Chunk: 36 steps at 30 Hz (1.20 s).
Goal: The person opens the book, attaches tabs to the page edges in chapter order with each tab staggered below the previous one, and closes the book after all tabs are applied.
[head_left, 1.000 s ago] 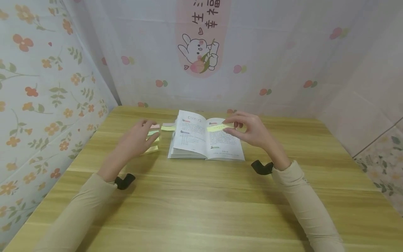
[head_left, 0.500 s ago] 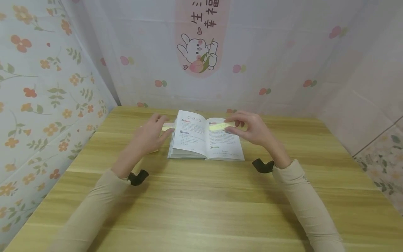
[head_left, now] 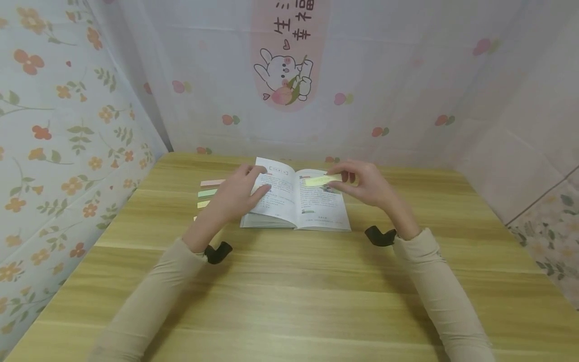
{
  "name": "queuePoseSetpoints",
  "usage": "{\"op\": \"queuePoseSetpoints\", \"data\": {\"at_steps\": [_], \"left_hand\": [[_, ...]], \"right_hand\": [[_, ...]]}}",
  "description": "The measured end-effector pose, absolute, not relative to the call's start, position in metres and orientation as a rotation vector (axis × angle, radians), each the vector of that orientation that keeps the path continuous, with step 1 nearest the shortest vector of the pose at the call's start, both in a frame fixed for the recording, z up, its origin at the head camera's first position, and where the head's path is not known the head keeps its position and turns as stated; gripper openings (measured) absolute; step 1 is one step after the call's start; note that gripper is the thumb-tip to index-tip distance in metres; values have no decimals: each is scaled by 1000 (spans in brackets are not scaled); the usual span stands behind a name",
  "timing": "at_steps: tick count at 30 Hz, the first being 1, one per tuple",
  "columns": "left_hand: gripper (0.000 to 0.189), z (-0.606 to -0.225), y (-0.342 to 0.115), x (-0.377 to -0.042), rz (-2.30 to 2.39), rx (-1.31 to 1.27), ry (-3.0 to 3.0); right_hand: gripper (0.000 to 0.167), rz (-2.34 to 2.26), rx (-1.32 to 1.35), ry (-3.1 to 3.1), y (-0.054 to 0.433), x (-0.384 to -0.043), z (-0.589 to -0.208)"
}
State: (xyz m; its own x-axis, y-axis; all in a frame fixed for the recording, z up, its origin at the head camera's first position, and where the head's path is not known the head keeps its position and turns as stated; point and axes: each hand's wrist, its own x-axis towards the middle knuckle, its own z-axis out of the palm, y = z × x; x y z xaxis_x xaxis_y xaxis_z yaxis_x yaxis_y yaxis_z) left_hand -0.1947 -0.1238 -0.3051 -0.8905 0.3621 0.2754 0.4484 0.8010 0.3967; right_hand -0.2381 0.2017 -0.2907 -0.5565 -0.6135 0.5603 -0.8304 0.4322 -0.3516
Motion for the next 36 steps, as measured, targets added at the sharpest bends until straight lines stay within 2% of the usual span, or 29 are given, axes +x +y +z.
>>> {"op": "queuePoseSetpoints", "data": {"at_steps": [10, 36], "left_hand": [[44, -308, -102, -198, -673, -742, -2770], [48, -327, -50, -202, -491, -876, -2883]], "right_hand": [[20, 892, 1182, -2405, 211, -239, -288], [21, 913, 1024, -2701, 241, -248, -286]]}}
